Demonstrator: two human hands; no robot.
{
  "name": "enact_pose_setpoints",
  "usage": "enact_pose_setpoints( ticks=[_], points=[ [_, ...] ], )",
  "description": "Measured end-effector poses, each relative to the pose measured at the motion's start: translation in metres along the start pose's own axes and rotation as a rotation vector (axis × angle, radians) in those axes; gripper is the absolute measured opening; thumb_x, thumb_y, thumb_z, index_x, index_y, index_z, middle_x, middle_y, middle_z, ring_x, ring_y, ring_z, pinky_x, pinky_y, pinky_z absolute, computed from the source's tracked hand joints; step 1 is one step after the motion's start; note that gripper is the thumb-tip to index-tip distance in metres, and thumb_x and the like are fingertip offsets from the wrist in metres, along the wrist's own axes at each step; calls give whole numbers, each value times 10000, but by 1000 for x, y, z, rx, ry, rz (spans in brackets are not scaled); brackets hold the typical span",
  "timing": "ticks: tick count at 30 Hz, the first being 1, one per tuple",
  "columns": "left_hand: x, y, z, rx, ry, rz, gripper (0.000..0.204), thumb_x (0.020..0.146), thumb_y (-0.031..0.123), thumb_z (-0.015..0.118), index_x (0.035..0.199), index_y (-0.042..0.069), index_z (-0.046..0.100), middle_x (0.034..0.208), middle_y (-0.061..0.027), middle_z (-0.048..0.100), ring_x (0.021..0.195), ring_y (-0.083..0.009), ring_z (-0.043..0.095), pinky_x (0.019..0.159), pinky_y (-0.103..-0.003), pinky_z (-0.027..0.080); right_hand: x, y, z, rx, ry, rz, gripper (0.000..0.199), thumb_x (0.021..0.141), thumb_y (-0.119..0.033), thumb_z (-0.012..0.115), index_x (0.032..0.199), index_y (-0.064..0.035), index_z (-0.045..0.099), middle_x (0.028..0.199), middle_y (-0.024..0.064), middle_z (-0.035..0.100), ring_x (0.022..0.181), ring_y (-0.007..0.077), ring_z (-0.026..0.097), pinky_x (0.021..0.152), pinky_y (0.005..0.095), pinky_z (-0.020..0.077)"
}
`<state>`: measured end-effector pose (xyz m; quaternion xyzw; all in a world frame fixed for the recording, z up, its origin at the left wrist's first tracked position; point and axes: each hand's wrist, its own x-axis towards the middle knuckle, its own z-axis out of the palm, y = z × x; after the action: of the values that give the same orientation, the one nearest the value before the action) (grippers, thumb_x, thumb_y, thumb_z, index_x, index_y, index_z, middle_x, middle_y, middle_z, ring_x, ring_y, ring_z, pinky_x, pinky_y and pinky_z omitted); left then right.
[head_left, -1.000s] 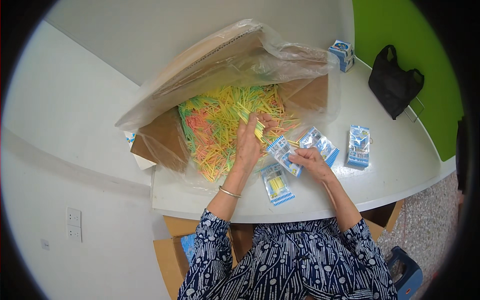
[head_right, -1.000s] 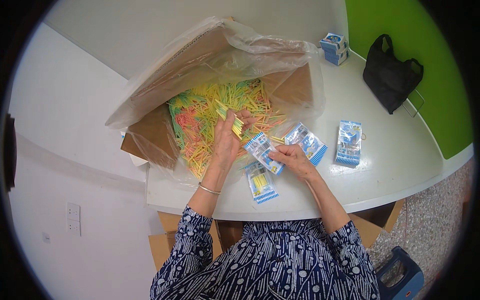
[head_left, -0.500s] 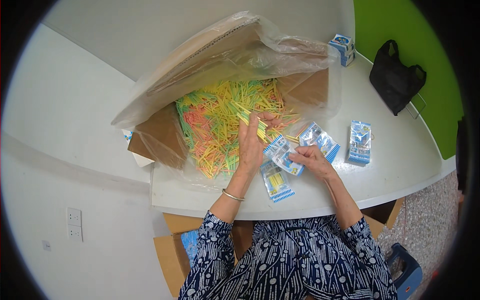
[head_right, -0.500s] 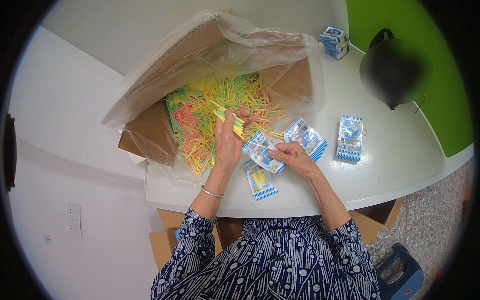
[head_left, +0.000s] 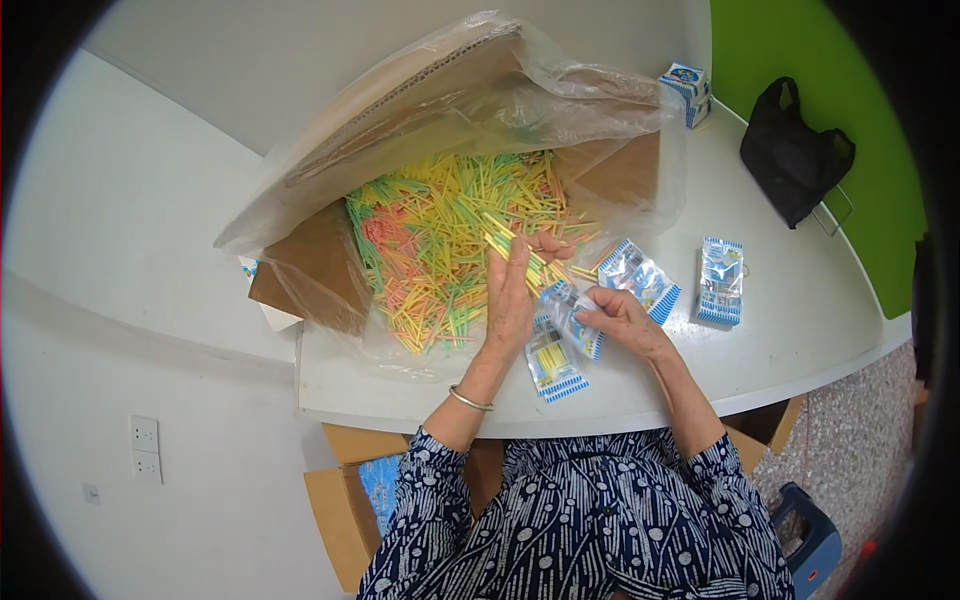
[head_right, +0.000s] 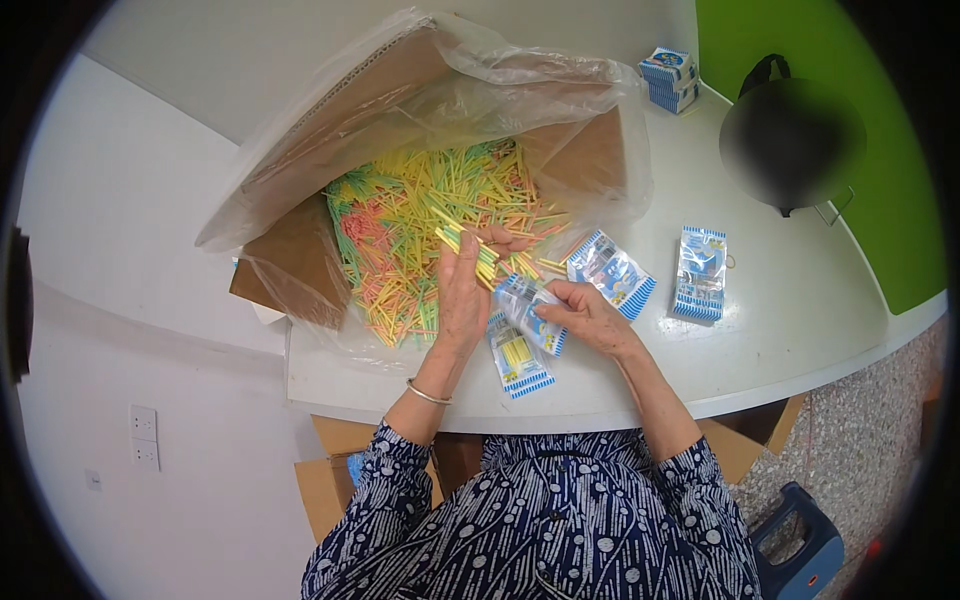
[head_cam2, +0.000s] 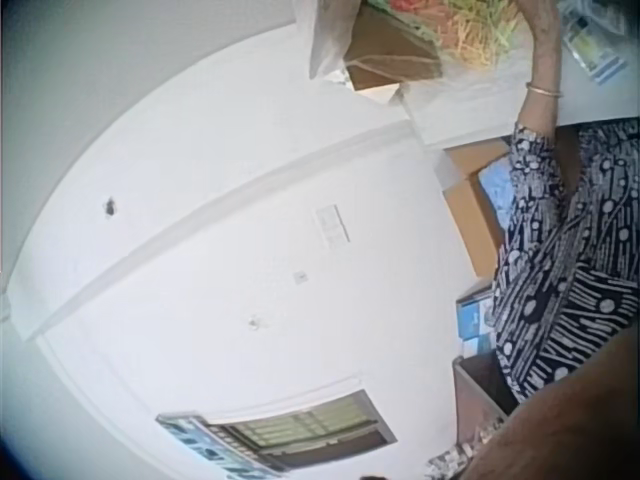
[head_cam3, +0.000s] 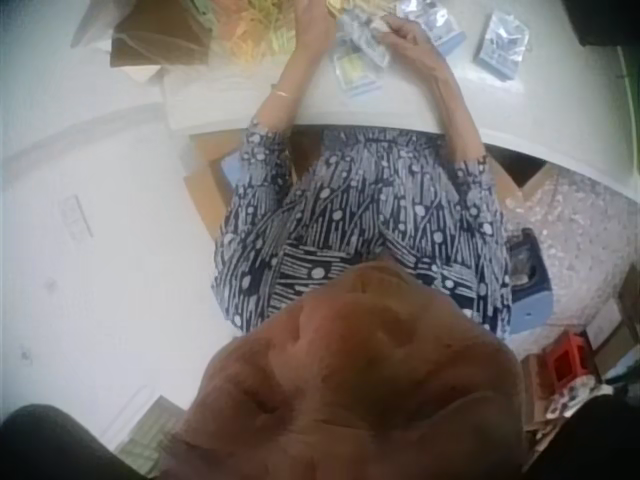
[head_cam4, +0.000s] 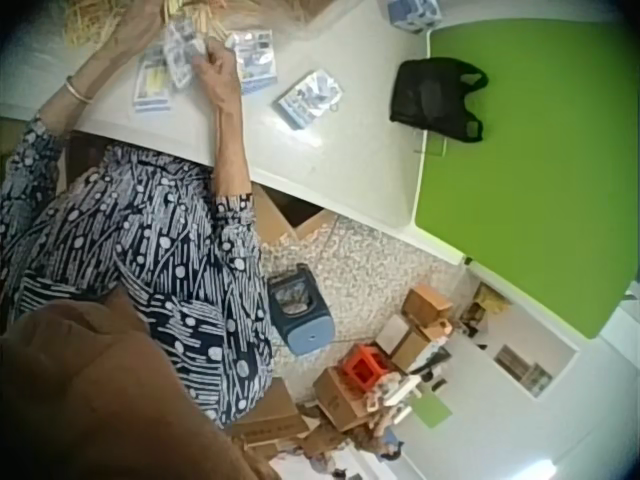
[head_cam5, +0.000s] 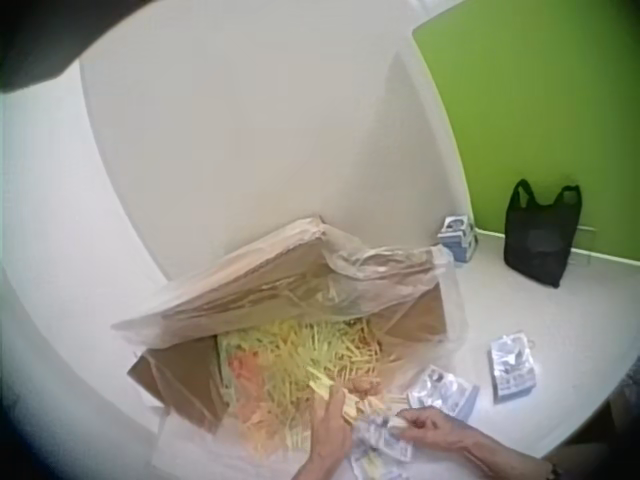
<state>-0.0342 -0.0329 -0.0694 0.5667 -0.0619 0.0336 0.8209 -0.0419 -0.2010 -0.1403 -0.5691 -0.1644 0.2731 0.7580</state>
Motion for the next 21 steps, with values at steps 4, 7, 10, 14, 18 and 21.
enact_pose_setpoints(
  ticks=[4, 7, 10, 14, 18, 21],
  points=[
    [-4, -5, -2, 91, -5, 32, 332, 1005, 332, 383, 1014, 12, 470, 980, -100, 564, 964, -198, 601, 847, -309, 476, 2, -3, 9, 19, 122, -80, 167, 899, -166, 608, 919, -2, 633, 790, -41, 613, 748, 20, 533, 665, 185, 426],
    [-8, -1, 0, 134, 2, 18, 343, 1009, 329, 369, 1016, 2, 470, 983, -102, 568, 963, -186, 596, 854, -303, 469, 2, -1, 4, -43, 93, -40, 164, 901, -167, 606, 909, -4, 630, 779, -46, 600, 717, 15, 522, 630, 181, 421],
    [-8, -1, -3, 128, 3, 33, 346, 1012, 325, 358, 1021, -2, 470, 988, -106, 573, 958, -187, 601, 830, -301, 482, 1, -2, 3, -86, 115, -39, 174, 906, -180, 604, 897, -8, 625, 776, -49, 594, 699, 10, 510, 603, 179, 413],
    [-5, -2, -7, 150, 27, 117, 341, 1014, 319, 355, 1021, -3, 466, 990, -110, 573, 939, -192, 612, 767, -291, 505, 1, 0, 0, -125, 142, -50, 187, 913, -194, 599, 864, -15, 612, 775, -48, 591, 695, 6, 502, 590, 181, 404],
    [-7, -3, -6, 141, 53, 124, 327, 1013, 317, 356, 1042, 2, 440, 996, -111, 562, 933, -202, 616, 747, -286, 516, 3, 7, 1, -124, 160, -85, 189, 903, -199, 615, 855, -16, 606, 765, -44, 586, 692, 13, 500, 579, 184, 395],
    [-8, -8, -7, 140, 44, 99, 320, 1013, 317, 357, 1054, 7, 424, 998, -110, 557, 936, -207, 617, 748, -288, 521, 3, -1, 13, -130, 147, -91, 190, 887, -203, 637, 852, -18, 610, 751, -42, 579, 678, 21, 497, 567, 189, 388]
  ],
)
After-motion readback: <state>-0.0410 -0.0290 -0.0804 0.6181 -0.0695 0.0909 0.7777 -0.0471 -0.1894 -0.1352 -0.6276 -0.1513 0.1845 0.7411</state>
